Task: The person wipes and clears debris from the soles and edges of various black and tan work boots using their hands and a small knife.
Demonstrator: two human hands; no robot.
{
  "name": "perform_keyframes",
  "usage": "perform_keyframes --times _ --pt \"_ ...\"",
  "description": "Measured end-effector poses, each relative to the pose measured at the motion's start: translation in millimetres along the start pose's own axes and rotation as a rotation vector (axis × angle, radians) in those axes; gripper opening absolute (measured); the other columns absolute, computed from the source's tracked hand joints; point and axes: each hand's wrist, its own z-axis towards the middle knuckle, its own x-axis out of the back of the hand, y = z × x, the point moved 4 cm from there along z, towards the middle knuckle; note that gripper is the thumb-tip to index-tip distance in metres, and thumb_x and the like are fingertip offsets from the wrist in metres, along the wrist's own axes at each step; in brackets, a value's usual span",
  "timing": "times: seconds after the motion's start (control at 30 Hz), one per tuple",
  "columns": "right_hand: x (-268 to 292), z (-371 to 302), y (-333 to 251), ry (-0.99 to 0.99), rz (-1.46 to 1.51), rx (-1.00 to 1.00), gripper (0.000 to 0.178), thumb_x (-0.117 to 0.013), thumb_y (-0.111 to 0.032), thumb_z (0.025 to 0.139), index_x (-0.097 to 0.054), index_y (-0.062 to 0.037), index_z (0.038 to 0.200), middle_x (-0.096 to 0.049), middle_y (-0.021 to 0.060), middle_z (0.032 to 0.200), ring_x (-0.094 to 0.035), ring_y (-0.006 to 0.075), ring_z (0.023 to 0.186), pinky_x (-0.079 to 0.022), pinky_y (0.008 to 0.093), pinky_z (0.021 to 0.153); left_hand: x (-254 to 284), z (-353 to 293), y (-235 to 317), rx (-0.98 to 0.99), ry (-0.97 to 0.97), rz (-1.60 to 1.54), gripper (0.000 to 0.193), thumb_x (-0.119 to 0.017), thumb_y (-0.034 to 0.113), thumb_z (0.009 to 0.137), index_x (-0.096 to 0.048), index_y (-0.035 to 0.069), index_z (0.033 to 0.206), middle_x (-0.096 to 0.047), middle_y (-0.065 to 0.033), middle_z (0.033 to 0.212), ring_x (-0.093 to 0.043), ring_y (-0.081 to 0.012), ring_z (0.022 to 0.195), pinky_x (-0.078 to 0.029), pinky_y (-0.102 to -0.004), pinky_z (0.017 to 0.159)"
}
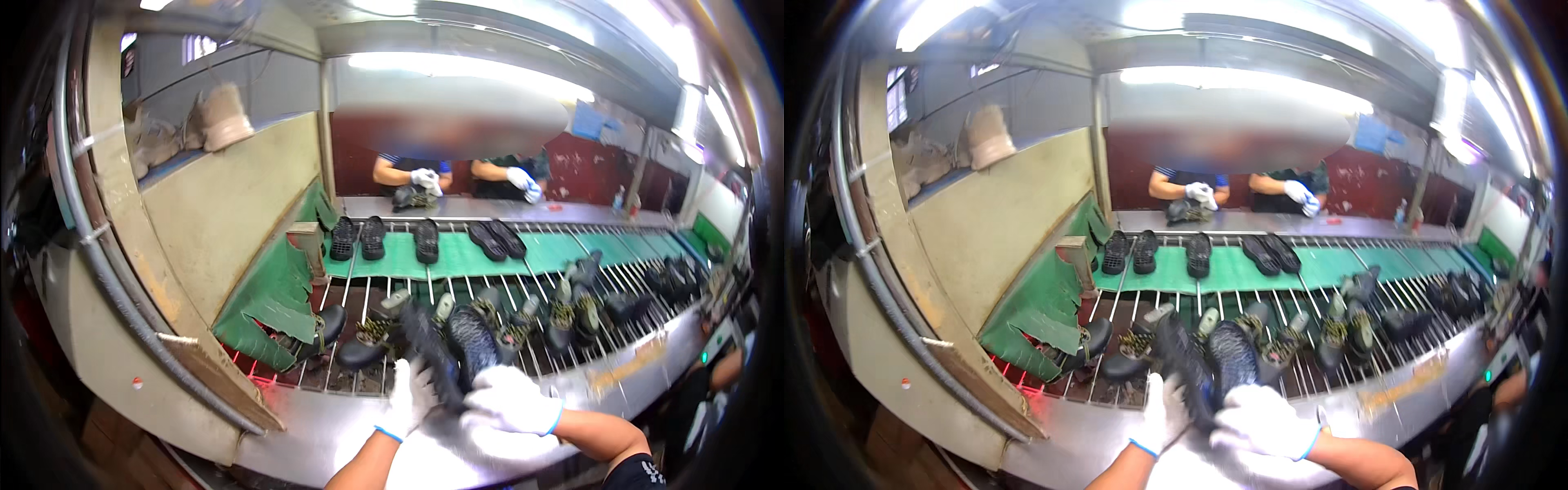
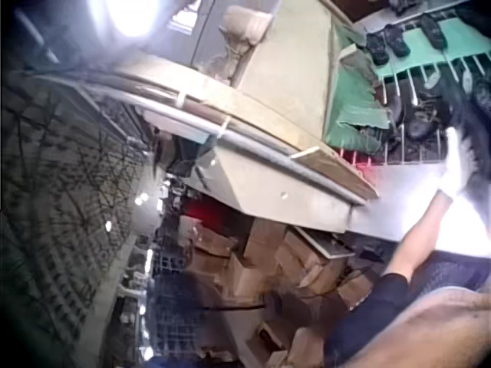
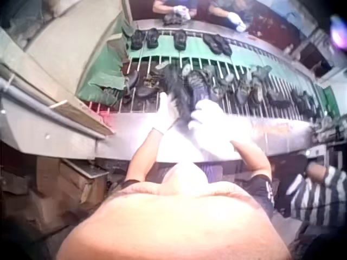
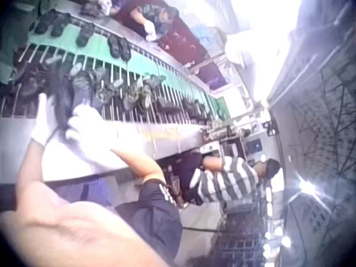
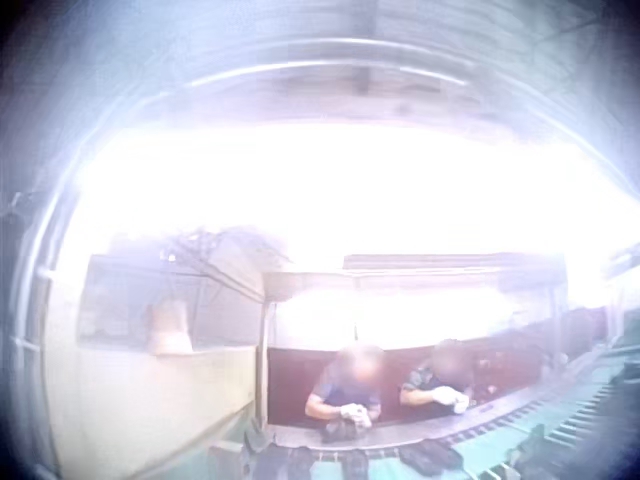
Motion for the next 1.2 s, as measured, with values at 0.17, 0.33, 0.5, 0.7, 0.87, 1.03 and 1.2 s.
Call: perform_keyframes --times 0.17,0.33,0.5,0.7,0.87,1.03,1.2 --pt "-89.9 -97.3 -84.0 -0.424 0.357 -0.268 0.03 -0.065 -0.028 0.103 -0.066 -0.01 0.127 -0.062 0.0166 0.104 -0.065 0.0367 0.091 -0.054 0.0491 0.078 38.0 -107.7 -46.7 -0.183 0.165 0.394 0.037 -0.076 0.009 0.092 -0.069 0.0 0.127 -0.073 -0.0076 0.118 -0.071 -0.0222 0.103 -0.06 -0.0402 0.095" --pt "-101.6 -140.6 -104.6 0.069 0.414 -0.206 0.054 -0.074 -0.018 0.097 -0.058 -0.0092 0.148 -0.066 0.0143 0.11 -0.066 0.0344 0.099 -0.056 0.0452 0.084 70.8 -173.2 39.2 -0.592 0.28 0.594 0.069 -0.072 -0.001 0.08 -0.05 -0.001 0.146 -0.068 -0.0125 0.124 -0.068 -0.024 0.106 -0.056 -0.0402 0.101" --pt "-96.5 -164.4 -97.3 0.405 0.442 -0.513 0.057 -0.081 -0.033 0.09 -0.066 -0.0042 0.137 -0.065 0.022 0.132 -0.066 0.0405 0.119 -0.055 0.0473 0.102 94.6 -243.3 107.4 -0.768 0.93 1.717 0.1 -0.082 0.016 0.086 -0.025 0.006 0.168 -0.05 -0.0299 0.158 -0.052 -0.049 0.142 -0.041 -0.0518 0.121" --pt "-136.5 -141.5 -96.8 0.314 0.4 -0.742 0.066 -0.079 -0.041 0.089 -0.064 -0.0046 0.142 -0.056 0.0302 0.146 -0.056 0.0459 0.134 -0.046 0.0524 0.116 12.9 -227.5 17.6 -1.169 0.328 1.846 0.064 -0.081 0.011 0.084 -0.059 -0.006 0.141 -0.061 -0.0272 0.141 -0.061 -0.0447 0.13 -0.049 -0.0484 0.114" --pt "-108.0 -135.3 -20.5 0.086 0.755 -0.726 0.068 -0.07 -0.035 0.101 -0.048 -0.0007 0.155 -0.06 0.025 0.143 -0.062 0.0382 0.131 -0.049 0.0456 0.115 41.4 -169.8 -48.5 -0.878 0.344 1.337 0.06 -0.08 0.008 0.088 -0.058 -0.007 0.142 -0.063 -0.0253 0.138 -0.067 -0.0384 0.124 -0.055 -0.0455 0.108" --pt "-121.1 -165.5 142.5 0.411 0.579 -1.189 0.102 -0.076 -0.051 0.093 -0.029 0.0034 0.165 -0.058 0.0293 0.151 -0.059 0.0395 0.139 -0.045 0.0444 0.118 35.6 -150.1 -64.0 -0.903 0.361 1.333 0.049 -0.081 0.005 0.085 -0.066 -0.009 0.13 -0.07 -0.0235 0.124 -0.072 -0.0348 0.113 -0.061 -0.0415 0.099" --pt "-128.4 -104.0 228.7 0.648 0.711 -1.42 0.136 -0.091 -0.055 0.074 -0.015 0.0096 0.167 -0.061 0.0334 0.145 -0.064 0.0403 0.132 -0.053 0.0419 0.11 30.3 -157.7 -59.2 -0.926 0.397 1.461 0.039 -0.08 0.009 0.086 -0.072 -0.007 0.12 -0.075 -0.026 0.115 -0.076 -0.0411 0.103 -0.061 -0.0456 0.097"
